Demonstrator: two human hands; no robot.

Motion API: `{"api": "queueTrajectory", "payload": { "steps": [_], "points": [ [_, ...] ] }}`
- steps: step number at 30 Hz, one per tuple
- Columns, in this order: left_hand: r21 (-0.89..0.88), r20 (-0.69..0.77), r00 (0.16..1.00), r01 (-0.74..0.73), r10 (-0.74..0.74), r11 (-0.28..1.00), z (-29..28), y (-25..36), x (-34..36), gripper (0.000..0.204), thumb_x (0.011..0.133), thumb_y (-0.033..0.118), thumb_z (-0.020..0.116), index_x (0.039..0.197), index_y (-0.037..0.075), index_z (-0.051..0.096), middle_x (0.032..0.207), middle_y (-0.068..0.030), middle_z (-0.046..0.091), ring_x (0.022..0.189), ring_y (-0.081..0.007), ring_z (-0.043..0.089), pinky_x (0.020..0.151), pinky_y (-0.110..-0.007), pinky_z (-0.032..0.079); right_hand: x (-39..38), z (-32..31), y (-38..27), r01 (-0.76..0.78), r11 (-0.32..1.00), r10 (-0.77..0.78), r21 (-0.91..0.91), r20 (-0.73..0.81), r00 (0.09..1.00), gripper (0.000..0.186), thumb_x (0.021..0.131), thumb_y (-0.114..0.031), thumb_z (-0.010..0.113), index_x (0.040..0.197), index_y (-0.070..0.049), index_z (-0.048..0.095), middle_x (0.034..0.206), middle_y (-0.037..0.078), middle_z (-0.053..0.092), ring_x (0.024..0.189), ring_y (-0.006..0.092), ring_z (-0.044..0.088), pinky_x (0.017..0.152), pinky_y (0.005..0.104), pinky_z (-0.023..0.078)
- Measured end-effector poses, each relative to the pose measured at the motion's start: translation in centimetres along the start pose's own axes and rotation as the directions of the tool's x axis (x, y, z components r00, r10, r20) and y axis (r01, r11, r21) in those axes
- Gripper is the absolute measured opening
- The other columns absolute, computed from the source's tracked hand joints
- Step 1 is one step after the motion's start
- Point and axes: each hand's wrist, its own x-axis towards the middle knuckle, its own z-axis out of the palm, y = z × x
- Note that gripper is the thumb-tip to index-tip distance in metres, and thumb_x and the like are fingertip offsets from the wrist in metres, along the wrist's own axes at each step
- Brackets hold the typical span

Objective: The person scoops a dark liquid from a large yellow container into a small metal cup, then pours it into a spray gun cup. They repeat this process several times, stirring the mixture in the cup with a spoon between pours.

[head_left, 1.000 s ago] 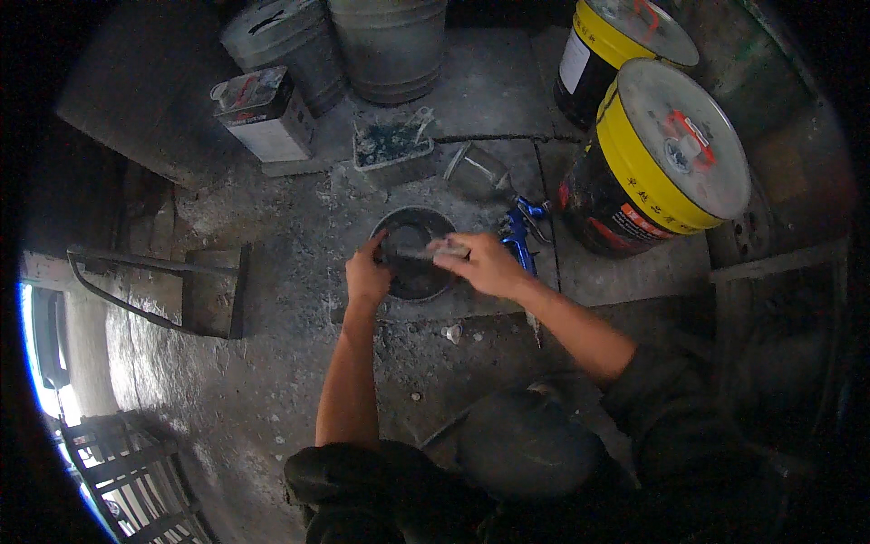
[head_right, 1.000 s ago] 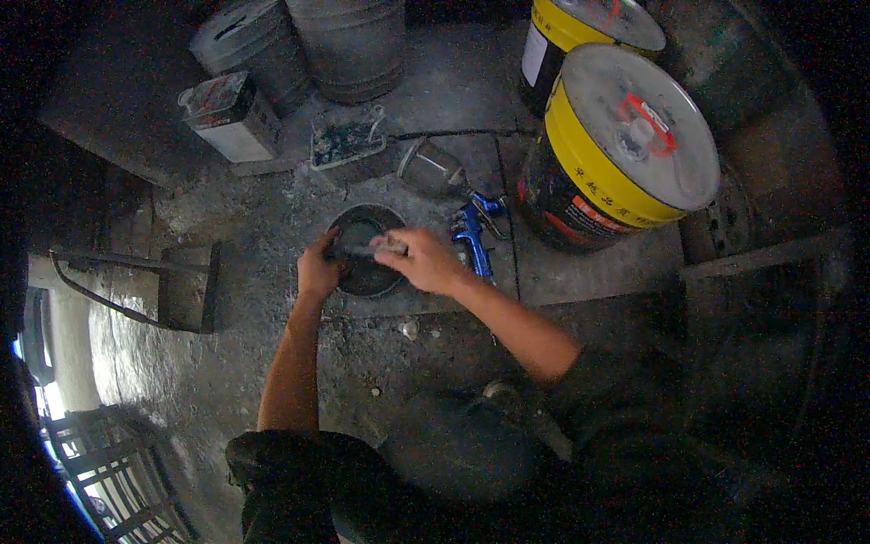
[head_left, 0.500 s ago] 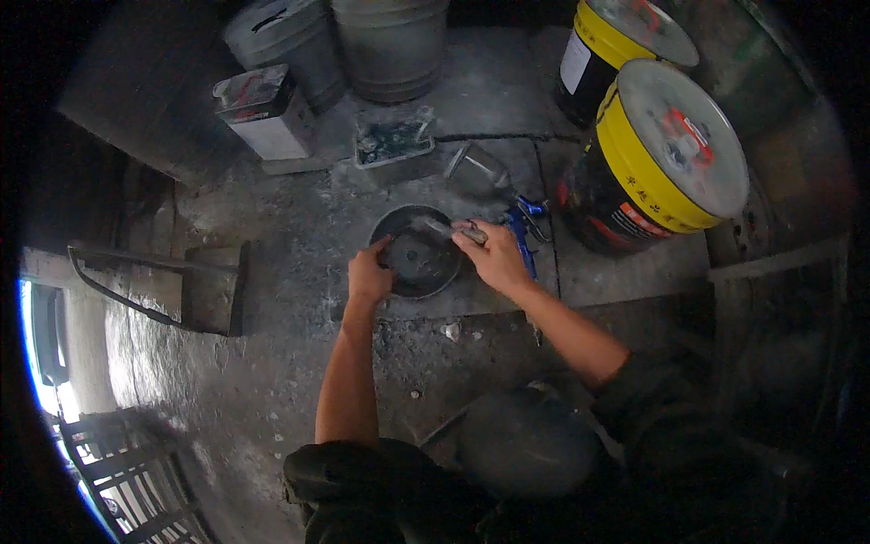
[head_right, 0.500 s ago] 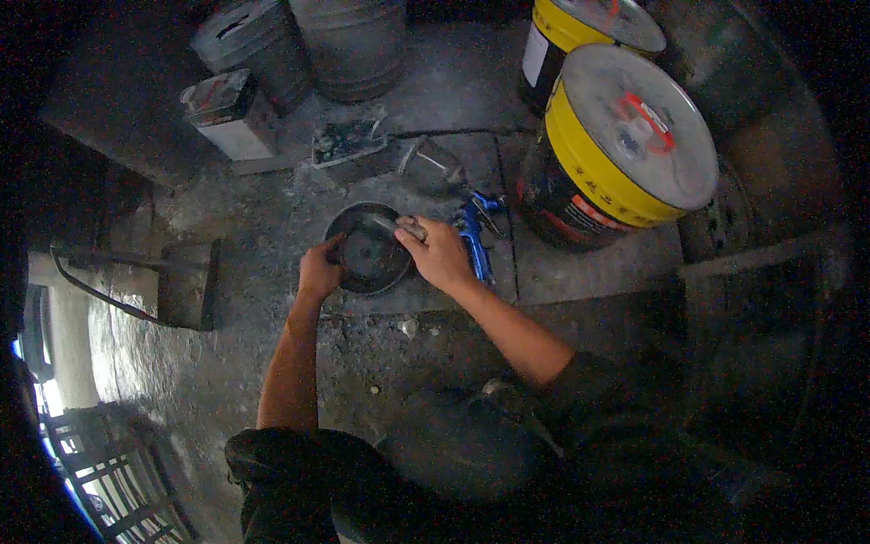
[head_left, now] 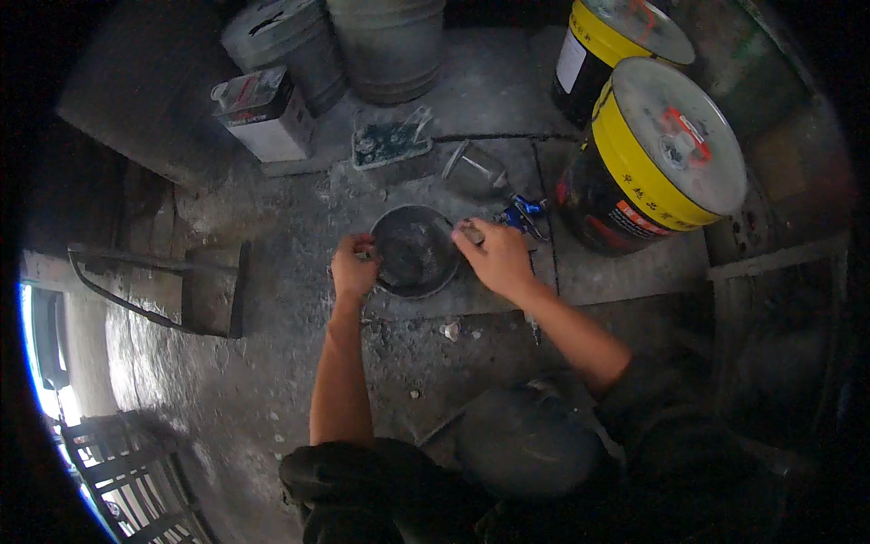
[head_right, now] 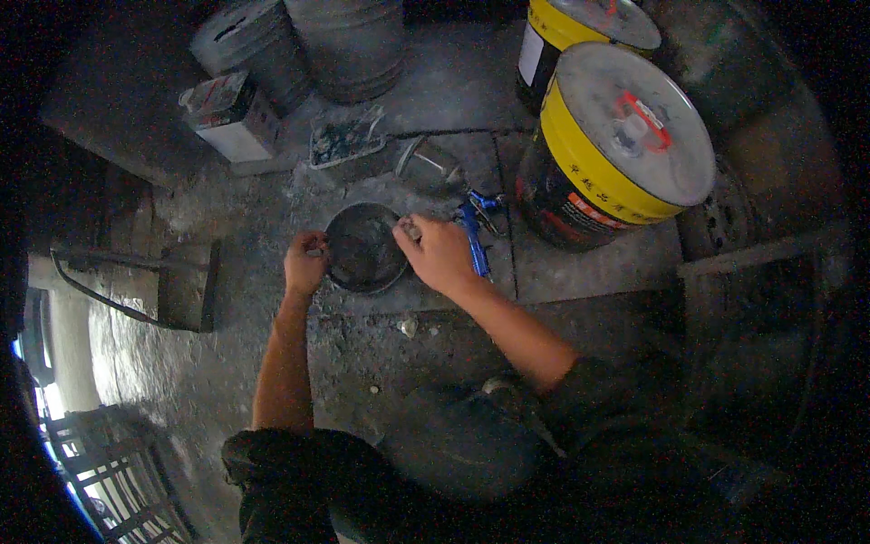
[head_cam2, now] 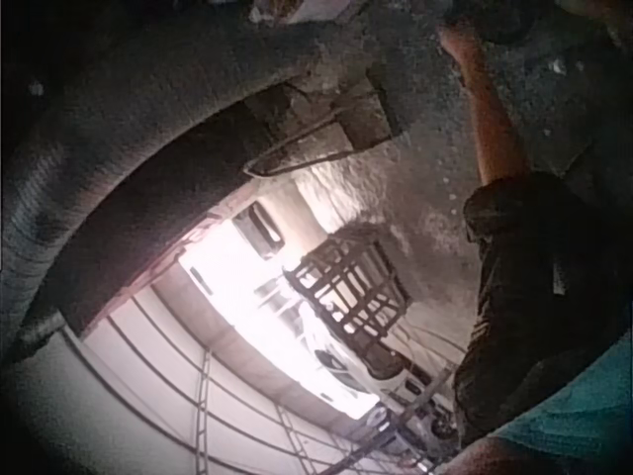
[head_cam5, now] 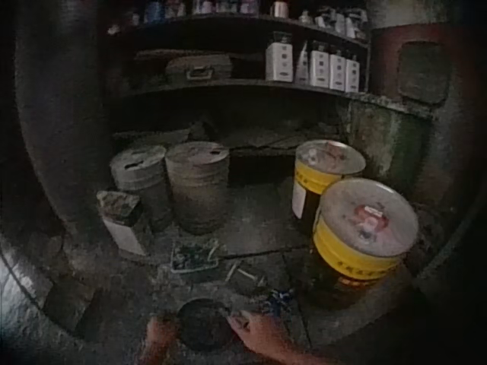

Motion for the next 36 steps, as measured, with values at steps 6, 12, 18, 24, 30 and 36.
{"api": "queueTrajectory", "payload": {
  "steps": [6,12,18,24,30,36],
  "points": [
    [0.097,-0.032,0.979,-0.196,0.2,0.976,0.9,-3.4,0.4,0.045,0.068,0.0,0.071,0.112,0.004,0.067,0.098,-0.0131,0.07,0.093,-0.0295,0.067,0.08,-0.038,0.054,-0.7,1.6,-0.4,-0.302,0.921,0.221,0.247,0.308,0.925,0.031,0.091,-0.028,0.065,0.098,0.002,0.067,0.077,0.014,0.069,0.063,0.0236,0.067,0.056,0.035,0.048],
    [0.223,0.035,0.996,-0.093,0.087,0.97,1.2,-1.3,-0.5,0.049,0.072,0.006,0.074,0.12,0.007,0.066,0.101,-0.0156,0.071,0.094,-0.0309,0.069,0.084,-0.039,0.052,-2.1,0.9,0.3,-0.397,0.755,0.223,0.523,0.364,0.904,0.03,0.091,-0.029,0.067,0.097,0.0,0.069,0.065,0.008,0.065,0.06,0.0124,0.063,0.058,0.0322,0.05],
    [0.241,0.006,0.996,-0.083,0.084,0.967,1.3,-1.3,0.0,0.052,0.072,0.004,0.073,0.122,0.011,0.065,0.102,-0.0159,0.071,0.095,-0.0321,0.068,0.083,-0.039,0.053,-1.5,2.2,1.8,0.078,0.994,-0.087,0.073,0.126,0.988,0.029,0.091,-0.028,0.065,0.09,0.0,0.067,0.06,0.008,0.063,0.057,0.0139,0.061,0.057,0.0328,0.049],
    [0.316,0.036,0.987,-0.162,0.159,0.935,1.1,-2.8,-0.1,0.058,0.068,0.007,0.078,0.125,0.011,0.063,0.101,-0.014,0.071,0.092,-0.0304,0.069,0.083,-0.037,0.054,-0.3,1.4,-0.5,-0.382,0.795,0.185,0.471,0.411,0.893,0.033,0.093,-0.032,0.065,0.096,0.001,0.069,0.072,0.006,0.068,0.059,0.0098,0.062,0.052,0.0267,0.047],
    [0.328,0.12,0.987,-0.142,0.108,0.934,1.1,-0.7,-0.9,0.061,0.065,0.003,0.073,0.124,0.012,0.064,0.1,-0.0143,0.071,0.095,-0.0332,0.069,0.083,-0.039,0.054,1.5,1.6,0.6,-0.429,0.698,0.364,0.573,0.233,0.902,0.03,0.095,-0.03,0.063,0.099,-0.001,0.068,0.07,0.002,0.065,0.058,0.0065,0.059,0.05,0.0216,0.044],
    [0.237,0.187,0.982,-0.063,0.018,0.97,1.5,-2.3,-0.3,0.051,0.068,0.012,0.076,0.119,0.012,0.066,0.098,-0.0174,0.071,0.092,-0.0355,0.068,0.08,-0.042,0.055,-0.5,2.5,2.0,-0.064,0.993,0.053,0.098,0.115,0.992,0.035,0.089,-0.031,0.065,0.093,0.004,0.068,0.068,0.019,0.066,0.061,0.0308,0.065,0.058,0.039,0.048]
  ]
}}
